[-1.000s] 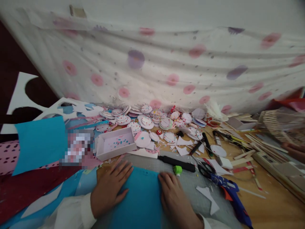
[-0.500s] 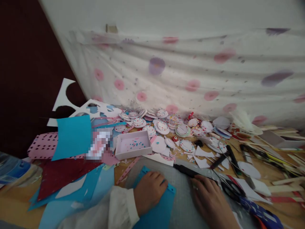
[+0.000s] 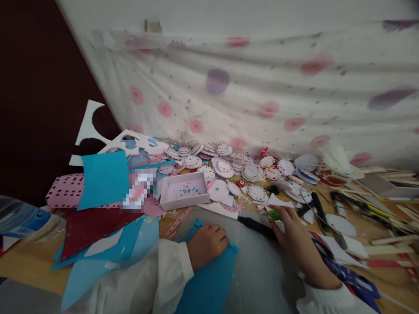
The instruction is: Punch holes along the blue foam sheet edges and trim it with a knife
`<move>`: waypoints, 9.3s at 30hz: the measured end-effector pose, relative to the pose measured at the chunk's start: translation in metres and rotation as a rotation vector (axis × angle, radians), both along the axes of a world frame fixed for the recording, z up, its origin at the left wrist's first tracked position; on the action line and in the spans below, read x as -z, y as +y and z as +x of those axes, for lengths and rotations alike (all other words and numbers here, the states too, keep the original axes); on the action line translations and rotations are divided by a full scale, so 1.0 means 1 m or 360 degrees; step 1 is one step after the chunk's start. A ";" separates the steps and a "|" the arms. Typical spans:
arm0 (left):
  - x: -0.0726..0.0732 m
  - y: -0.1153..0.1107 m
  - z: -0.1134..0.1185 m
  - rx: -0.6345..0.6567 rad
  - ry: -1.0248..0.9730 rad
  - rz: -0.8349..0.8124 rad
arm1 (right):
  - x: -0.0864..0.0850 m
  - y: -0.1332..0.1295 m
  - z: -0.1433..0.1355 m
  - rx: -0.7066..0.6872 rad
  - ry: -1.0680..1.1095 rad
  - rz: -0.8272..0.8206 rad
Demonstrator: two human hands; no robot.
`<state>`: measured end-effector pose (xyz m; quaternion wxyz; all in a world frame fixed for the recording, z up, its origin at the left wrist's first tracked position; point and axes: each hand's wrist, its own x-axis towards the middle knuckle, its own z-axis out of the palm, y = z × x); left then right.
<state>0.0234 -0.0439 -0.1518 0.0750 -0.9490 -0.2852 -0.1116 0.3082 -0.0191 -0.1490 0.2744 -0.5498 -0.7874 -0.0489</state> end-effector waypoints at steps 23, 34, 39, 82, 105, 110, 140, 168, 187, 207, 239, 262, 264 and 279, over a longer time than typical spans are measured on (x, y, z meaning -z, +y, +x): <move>-0.014 0.006 -0.028 -0.0092 -0.0119 -0.0109 | -0.025 -0.044 0.005 -0.0193 -0.0275 -0.0487; -0.005 -0.008 -0.021 -0.0249 -0.0280 -0.0210 | -0.024 -0.103 -0.007 -0.0351 -0.0084 -0.0825; -0.004 -0.023 -0.022 -0.0217 -0.0207 -0.0357 | -0.020 -0.100 -0.008 -0.0292 -0.0145 -0.0821; 0.009 -0.037 -0.030 -0.0301 -0.0051 -0.0178 | -0.013 -0.080 -0.004 -0.0355 -0.0174 -0.0871; 0.009 -0.036 -0.031 -0.0270 -0.0089 -0.0232 | -0.012 -0.073 -0.006 -0.0395 -0.0097 -0.0837; 0.004 -0.034 -0.035 -0.0027 -0.0095 -0.0330 | -0.017 -0.090 0.001 -0.0427 -0.0110 -0.0873; -0.005 -0.030 -0.035 0.0218 -0.0146 -0.0611 | -0.009 -0.097 -0.001 -0.0381 -0.0029 -0.0872; 0.004 -0.036 -0.035 0.0124 -0.0265 -0.0576 | -0.012 -0.094 -0.003 -0.0408 0.0007 -0.0855; 0.005 -0.039 -0.034 0.0118 -0.0241 -0.0512 | -0.011 -0.093 -0.006 -0.0386 -0.0074 -0.0834; 0.002 -0.039 -0.034 0.0132 -0.0221 -0.0493 | -0.002 -0.103 -0.006 -0.0410 -0.0005 -0.0749; 0.005 -0.040 -0.034 0.0100 -0.0166 -0.0502 | -0.009 -0.098 -0.008 -0.0433 -0.0116 -0.0646; -0.001 -0.034 -0.033 0.0236 -0.0210 -0.0378 | -0.001 -0.096 -0.011 -0.0439 -0.0029 -0.0642; -0.002 -0.034 -0.032 0.0234 -0.0216 -0.0385 | -0.001 -0.094 -0.012 -0.0440 -0.0016 -0.0653; -0.005 -0.033 -0.032 0.0233 -0.0219 -0.0417 | -0.002 -0.074 -0.009 -0.0495 0.0006 -0.0644</move>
